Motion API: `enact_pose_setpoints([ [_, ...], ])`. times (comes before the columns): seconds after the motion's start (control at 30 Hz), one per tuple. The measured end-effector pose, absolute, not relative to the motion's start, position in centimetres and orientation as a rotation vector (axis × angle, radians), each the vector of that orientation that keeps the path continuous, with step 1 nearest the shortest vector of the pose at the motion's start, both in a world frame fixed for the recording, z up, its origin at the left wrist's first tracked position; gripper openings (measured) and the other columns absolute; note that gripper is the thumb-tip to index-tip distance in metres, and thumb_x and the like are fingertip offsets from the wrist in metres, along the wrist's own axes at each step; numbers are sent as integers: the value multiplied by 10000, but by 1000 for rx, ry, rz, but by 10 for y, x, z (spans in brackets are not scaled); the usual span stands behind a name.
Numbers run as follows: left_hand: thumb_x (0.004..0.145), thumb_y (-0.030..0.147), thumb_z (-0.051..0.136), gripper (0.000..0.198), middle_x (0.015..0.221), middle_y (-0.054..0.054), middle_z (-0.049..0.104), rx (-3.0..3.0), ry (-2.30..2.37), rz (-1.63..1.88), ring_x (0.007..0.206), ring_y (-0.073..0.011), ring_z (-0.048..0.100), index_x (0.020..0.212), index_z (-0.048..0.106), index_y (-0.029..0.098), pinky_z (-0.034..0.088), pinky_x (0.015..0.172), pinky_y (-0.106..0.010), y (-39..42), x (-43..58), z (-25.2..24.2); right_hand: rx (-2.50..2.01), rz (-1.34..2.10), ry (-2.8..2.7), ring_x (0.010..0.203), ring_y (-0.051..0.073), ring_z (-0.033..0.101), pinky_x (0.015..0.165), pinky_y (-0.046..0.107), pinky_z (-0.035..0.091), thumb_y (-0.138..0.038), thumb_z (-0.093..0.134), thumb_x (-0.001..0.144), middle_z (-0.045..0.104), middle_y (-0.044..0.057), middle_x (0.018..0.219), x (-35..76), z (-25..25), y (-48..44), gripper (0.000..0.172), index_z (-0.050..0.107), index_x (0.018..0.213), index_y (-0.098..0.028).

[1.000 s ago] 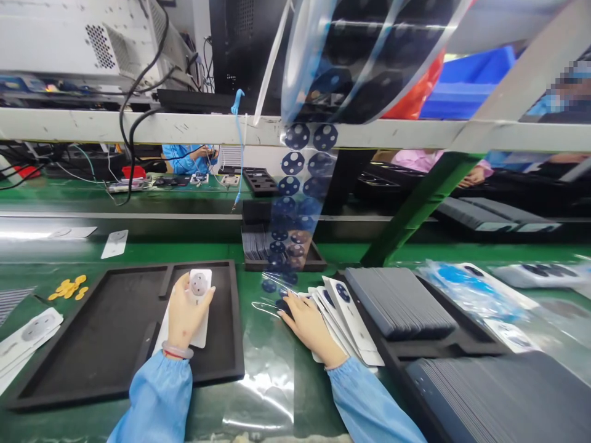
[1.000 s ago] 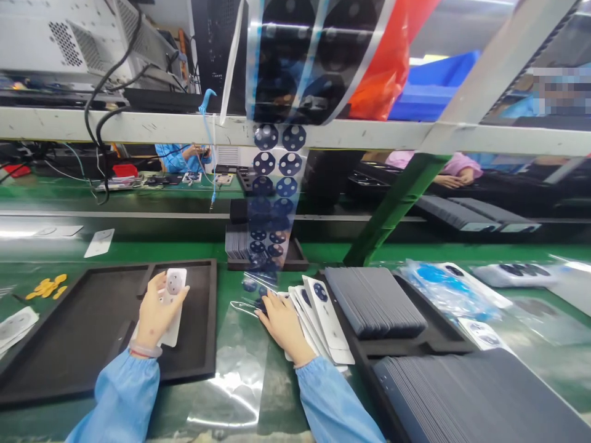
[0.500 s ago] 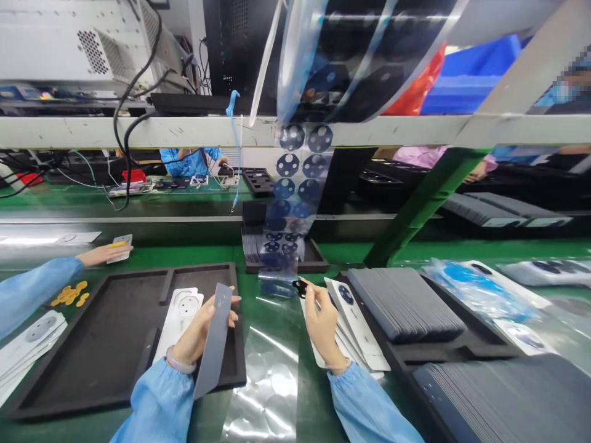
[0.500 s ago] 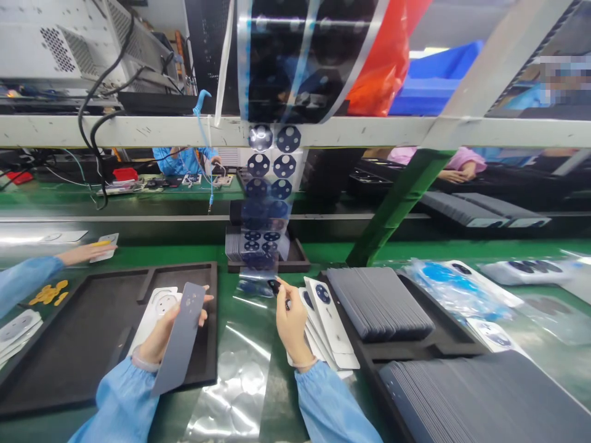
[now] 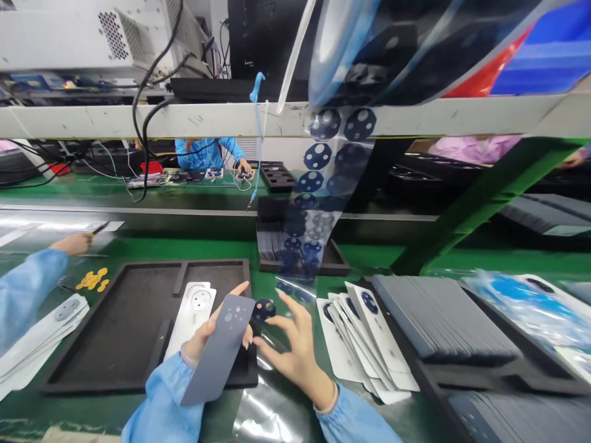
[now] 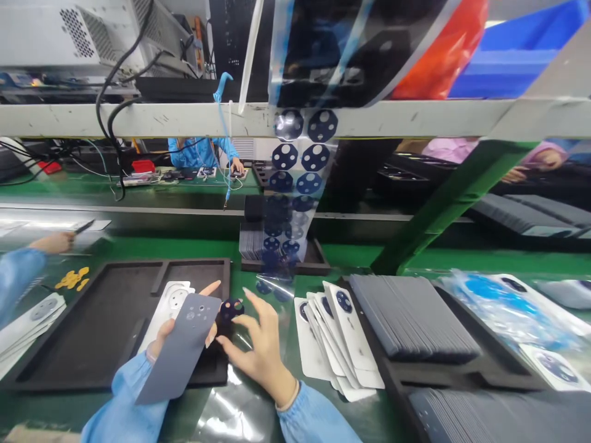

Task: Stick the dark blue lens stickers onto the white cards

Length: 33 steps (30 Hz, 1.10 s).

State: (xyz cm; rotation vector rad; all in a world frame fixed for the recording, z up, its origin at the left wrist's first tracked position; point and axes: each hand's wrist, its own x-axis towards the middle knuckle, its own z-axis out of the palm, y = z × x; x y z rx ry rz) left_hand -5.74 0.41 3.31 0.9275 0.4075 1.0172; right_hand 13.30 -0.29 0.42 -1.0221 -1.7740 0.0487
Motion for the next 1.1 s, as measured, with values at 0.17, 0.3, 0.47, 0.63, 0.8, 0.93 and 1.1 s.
enact_pose_setpoints([
  [0.17,689,631,686,1176,750,-76,706,957,358,837,641,-206,617,1531,37,127,440,635,-301,4,-58,34,-1105,425,-1703,1278,304,476,1018,514,414,-364,671,843,535,122,1356,144,9,4,295,622,1110,-248],
  [0.3,686,602,716,989,1284,-168,604,955,516,894,770,-212,642,1494,269,248,477,723,-352,9,-54,33,-1007,385,-1610,1022,260,619,928,474,452,-289,673,859,699,60,987,149,12,5,87,697,782,-257],
  [0.47,722,473,767,635,1091,-120,675,941,852,1013,706,-121,569,1249,584,168,453,680,-265,20,-47,22,-1013,782,-1194,772,195,627,749,352,523,-383,752,779,667,33,789,152,13,10,170,710,764,-219],
  [0.63,675,381,826,504,922,-57,704,1001,1046,977,755,-159,639,1060,582,167,481,669,-254,19,-38,17,-1015,1243,-879,676,171,623,675,307,538,-417,843,645,683,20,702,143,9,9,268,718,704,-188],
  [0.8,780,451,720,513,890,-72,733,958,950,897,729,-208,690,1148,470,195,514,643,-299,14,-33,15,-1036,1324,-862,668,177,625,670,314,544,-396,860,621,680,18,679,133,7,4,261,720,677,-183],
  [0.93,822,387,695,511,999,-93,730,961,827,858,803,-212,699,1220,431,207,513,712,-307,12,-32,14,-1082,1293,-899,651,170,612,654,308,524,-406,862,619,675,17,693,133,-2,5,283,718,692,-173],
  [1.1,849,370,670,493,1026,-100,726,1022,749,828,878,-229,695,1251,440,200,515,770,-326,10,-32,14,-1145,1174,-1006,591,123,524,585,262,442,-415,845,653,625,-4,663,138,-10,8,267,727,700,-179],
])
